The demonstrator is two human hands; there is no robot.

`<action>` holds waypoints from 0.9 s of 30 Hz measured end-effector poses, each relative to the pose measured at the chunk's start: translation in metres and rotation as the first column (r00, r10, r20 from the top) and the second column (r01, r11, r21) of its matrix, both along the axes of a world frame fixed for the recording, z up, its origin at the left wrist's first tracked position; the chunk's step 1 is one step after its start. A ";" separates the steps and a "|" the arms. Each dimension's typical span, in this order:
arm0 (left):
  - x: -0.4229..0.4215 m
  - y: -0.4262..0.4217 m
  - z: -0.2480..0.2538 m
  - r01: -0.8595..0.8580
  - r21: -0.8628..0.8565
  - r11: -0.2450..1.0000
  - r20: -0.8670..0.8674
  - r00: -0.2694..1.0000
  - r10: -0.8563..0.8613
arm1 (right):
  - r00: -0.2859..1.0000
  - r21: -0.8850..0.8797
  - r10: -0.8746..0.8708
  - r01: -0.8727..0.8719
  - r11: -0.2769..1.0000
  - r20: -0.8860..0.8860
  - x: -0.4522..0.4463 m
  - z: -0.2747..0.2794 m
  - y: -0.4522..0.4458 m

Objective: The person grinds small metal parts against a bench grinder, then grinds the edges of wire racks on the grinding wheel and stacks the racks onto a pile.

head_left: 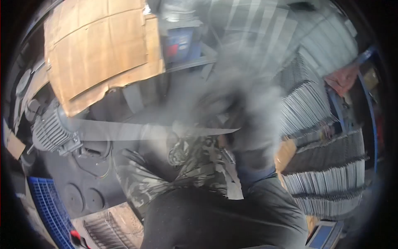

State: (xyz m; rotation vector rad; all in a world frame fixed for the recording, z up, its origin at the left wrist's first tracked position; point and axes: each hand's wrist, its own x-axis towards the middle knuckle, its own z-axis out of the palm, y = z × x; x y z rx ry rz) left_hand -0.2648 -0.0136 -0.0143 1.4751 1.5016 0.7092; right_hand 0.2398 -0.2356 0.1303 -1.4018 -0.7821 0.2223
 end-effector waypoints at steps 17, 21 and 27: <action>0.018 0.004 -0.056 0.118 -0.145 0.982 -0.043 0.991 -0.125 | -0.216 0.225 0.097 0.970 -0.092 0.972 0.141 0.067 -0.235; 0.004 0.005 -0.056 0.071 -0.165 0.984 -0.086 0.993 -0.086 | -0.092 0.108 0.119 0.985 -0.138 0.989 0.148 0.056 -0.236; -0.026 0.004 -0.052 -0.019 -0.189 0.982 -0.159 0.987 -0.011 | 0.191 -0.171 -0.176 0.978 0.122 0.966 0.155 0.057 -0.247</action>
